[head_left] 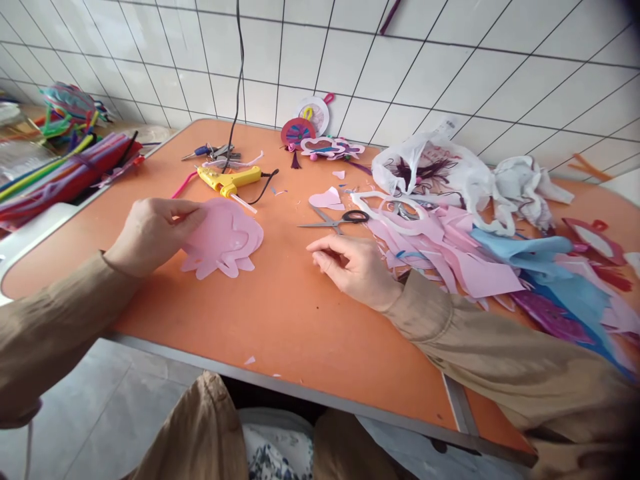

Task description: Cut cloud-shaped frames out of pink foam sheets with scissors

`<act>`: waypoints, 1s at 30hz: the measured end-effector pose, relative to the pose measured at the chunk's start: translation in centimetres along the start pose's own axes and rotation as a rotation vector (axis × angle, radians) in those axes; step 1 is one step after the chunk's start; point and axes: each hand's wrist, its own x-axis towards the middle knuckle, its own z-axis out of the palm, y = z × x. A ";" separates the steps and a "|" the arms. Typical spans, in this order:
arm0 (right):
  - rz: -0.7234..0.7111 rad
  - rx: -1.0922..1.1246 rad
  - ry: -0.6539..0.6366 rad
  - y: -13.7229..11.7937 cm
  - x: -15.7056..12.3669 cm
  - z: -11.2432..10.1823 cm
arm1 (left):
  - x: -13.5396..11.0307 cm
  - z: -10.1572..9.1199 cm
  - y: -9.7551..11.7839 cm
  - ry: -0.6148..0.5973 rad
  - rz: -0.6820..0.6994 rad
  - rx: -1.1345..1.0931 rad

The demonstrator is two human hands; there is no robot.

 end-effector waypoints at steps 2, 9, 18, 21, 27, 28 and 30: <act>0.023 0.004 -0.004 0.0 0.0 0.0 | -0.6 -0.3 -0.3 0.063 0.061 -0.059; 0.085 0.070 -0.022 -0.1 0.1 0.1 | -1.9 -1.6 1.1 0.261 0.160 -0.189; 0.203 0.459 -0.103 0.2 0.4 -0.2 | -1.2 0.0 6.8 -0.064 -0.036 -1.050; 0.270 0.536 -0.063 0.6 0.6 -0.3 | -0.4 2.0 8.1 -0.256 -0.037 -1.248; 0.307 0.793 0.002 1.1 1.0 -0.2 | -0.3 4.3 9.8 -0.510 0.030 -1.341; 0.312 0.856 -0.013 1.0 1.0 -0.2 | -0.5 4.5 9.9 -0.550 0.049 -1.330; 0.355 0.942 -0.033 0.8 1.1 -0.1 | -0.8 4.7 9.9 -0.606 0.087 -1.293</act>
